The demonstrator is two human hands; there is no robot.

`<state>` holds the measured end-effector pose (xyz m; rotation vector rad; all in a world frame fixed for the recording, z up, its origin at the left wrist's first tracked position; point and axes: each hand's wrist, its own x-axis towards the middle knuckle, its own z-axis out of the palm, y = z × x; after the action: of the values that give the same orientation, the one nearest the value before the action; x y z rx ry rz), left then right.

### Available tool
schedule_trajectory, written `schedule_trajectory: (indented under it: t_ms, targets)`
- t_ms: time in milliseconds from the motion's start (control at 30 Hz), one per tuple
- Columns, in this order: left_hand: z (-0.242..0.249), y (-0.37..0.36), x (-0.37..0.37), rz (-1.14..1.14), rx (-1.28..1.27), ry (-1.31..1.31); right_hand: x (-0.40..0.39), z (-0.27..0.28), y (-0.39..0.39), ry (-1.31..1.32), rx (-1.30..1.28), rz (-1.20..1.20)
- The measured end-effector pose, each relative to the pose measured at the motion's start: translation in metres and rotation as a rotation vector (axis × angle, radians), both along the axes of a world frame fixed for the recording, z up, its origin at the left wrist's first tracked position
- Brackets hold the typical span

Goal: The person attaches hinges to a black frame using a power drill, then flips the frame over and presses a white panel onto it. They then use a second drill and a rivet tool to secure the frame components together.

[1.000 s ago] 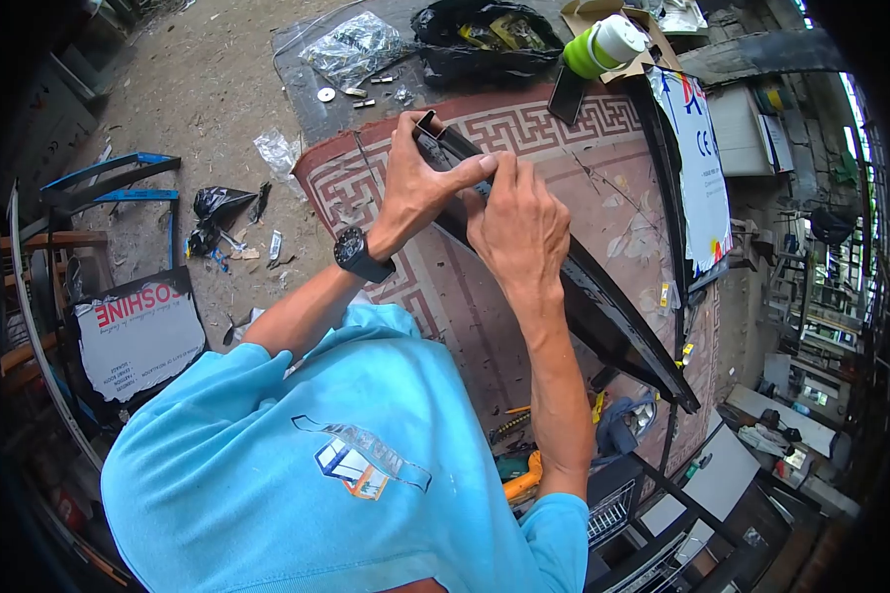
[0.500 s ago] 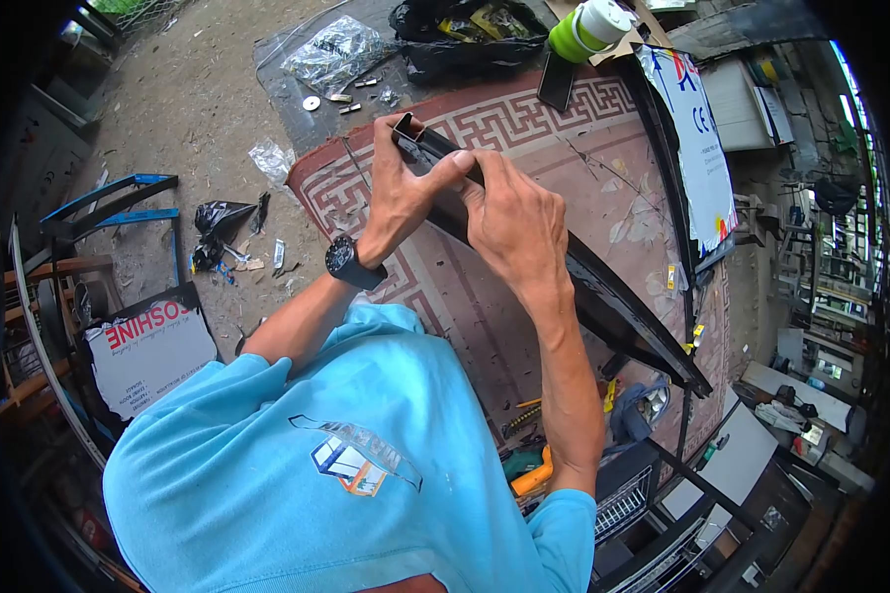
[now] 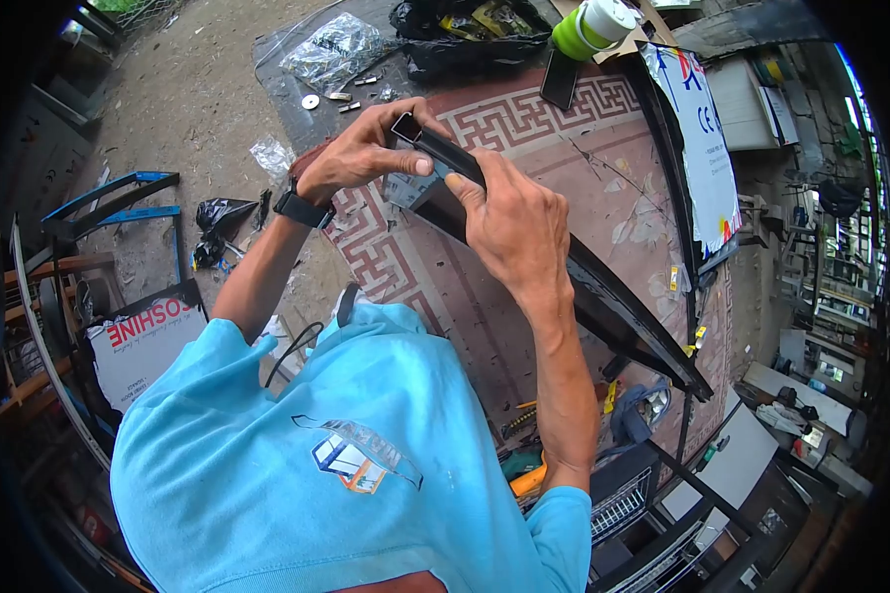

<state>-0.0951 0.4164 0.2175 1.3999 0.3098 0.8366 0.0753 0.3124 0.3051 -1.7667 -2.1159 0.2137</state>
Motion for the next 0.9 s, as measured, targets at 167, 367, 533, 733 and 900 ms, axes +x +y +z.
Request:
schedule_trajectory:
  t_ms: [167, 367, 533, 733, 900]
  targets:
    - [0.0006, 0.0026, 0.0009, 0.045, 0.113, 0.022, -0.0022, 0.0010, 0.0006, -0.006, 0.012, -0.026]
    - [0.0032, 0.0001, 0.0020, 0.025, -0.025, -0.033, 0.0020, 0.0076, 0.0034, 0.053, -0.101, -0.069]
    - [0.0004, 0.0022, -0.0014, 0.031, -0.014, -0.025, 0.0059, 0.0080, 0.0038, 0.140, -0.195, -0.035]
    - [-0.0021, -0.0009, 0.0017, 0.048, -0.088, -0.058, 0.0046, 0.0055, 0.0034, 0.114, -0.169, -0.051]
    - [0.0004, -0.0068, -0.0006, 0.054, -0.090, -0.059, 0.0051, 0.0047, 0.0013, 0.101, -0.163, -0.013]
